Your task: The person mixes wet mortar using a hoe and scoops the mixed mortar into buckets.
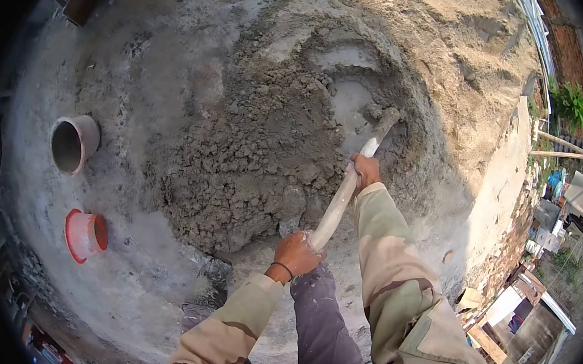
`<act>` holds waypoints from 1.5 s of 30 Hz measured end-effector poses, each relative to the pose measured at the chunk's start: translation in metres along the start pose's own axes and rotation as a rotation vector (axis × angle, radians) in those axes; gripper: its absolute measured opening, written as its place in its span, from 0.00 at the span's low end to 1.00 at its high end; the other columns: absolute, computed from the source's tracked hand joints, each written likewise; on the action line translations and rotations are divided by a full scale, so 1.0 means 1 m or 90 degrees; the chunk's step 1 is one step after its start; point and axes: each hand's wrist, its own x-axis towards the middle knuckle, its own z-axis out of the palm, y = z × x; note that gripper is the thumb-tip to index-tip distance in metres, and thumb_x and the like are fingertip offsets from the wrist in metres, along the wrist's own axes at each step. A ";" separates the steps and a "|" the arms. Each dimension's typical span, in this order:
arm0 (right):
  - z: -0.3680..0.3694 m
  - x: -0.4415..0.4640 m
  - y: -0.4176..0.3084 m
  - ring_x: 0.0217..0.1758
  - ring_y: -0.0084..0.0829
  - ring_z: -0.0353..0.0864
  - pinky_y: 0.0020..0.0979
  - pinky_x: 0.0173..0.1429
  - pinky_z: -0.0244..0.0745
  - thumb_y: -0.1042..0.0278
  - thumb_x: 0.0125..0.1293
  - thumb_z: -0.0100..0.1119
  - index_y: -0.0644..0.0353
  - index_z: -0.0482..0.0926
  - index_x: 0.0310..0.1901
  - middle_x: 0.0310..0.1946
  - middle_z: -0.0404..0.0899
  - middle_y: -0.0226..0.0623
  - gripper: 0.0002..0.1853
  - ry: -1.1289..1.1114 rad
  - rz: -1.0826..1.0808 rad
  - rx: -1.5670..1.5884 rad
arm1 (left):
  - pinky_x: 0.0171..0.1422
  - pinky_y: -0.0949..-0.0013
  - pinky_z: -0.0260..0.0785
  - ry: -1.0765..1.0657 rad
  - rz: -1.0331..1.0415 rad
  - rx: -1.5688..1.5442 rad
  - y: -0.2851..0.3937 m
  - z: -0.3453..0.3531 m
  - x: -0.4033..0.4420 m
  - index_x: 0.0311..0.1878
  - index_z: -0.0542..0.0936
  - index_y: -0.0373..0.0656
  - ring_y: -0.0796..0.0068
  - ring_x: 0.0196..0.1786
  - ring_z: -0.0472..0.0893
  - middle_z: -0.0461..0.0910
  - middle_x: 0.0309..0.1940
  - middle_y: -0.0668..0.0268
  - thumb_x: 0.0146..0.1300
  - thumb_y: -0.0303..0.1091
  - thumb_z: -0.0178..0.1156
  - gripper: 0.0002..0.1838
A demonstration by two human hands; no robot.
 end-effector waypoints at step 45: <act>0.457 -0.373 0.078 0.18 0.30 0.71 0.37 0.21 0.71 0.66 0.64 0.68 0.60 0.69 0.42 0.23 0.71 0.34 0.16 -0.528 -0.131 -0.207 | 0.40 0.52 0.77 0.555 0.006 -0.250 -0.290 -0.073 -0.202 0.44 0.85 0.38 0.48 0.33 0.84 0.84 0.28 0.50 0.57 0.48 0.67 0.22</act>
